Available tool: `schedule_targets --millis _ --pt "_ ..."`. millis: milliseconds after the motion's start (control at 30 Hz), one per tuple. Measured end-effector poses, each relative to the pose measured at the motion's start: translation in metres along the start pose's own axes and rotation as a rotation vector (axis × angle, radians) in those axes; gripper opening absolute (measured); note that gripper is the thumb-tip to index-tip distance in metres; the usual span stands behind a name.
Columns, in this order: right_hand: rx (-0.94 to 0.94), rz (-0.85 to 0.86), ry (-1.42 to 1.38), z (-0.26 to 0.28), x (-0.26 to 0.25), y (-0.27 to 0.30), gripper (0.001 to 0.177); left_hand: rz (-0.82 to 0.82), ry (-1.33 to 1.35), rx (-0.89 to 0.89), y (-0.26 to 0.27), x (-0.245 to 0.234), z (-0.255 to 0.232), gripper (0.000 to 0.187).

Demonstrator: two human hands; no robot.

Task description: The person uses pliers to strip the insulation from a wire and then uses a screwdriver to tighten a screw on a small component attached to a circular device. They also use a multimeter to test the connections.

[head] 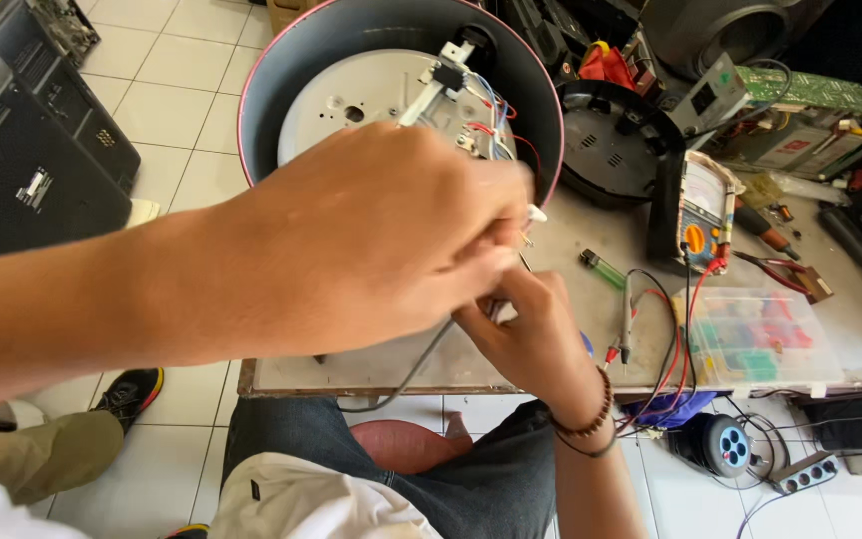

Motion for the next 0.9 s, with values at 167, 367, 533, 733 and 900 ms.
schedule_targets --millis 167,367,533,733,900 --pt "0.114 0.031 0.155 0.006 -0.003 0.0 0.008 0.392 -0.005 -0.568 0.033 0.039 0.09 0.018" --pt "0.128 0.023 0.193 0.004 -0.006 0.005 0.007 0.463 -0.094 -0.297 0.015 0.07 0.092 0.074" --pt "0.205 -0.036 0.211 0.007 -0.005 0.004 0.012 0.696 0.035 -0.255 0.005 0.074 0.094 0.013" --pt "0.333 -0.068 0.282 0.011 -0.007 0.009 0.005 0.733 0.12 -0.285 0.016 0.083 0.101 0.005" --pt "0.136 -0.003 0.153 0.006 -0.008 -0.004 0.012 0.574 0.149 -0.335 0.021 0.088 0.105 0.018"
Point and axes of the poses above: each hand's wrist, its own y-axis away from the middle knuckle, its own x-axis out of the palm, z = x × y, the point moved 6 cm from there along -y, towards the middle knuckle, and after that the axes turned 7 degrees about -x, right-handed, at the moved point
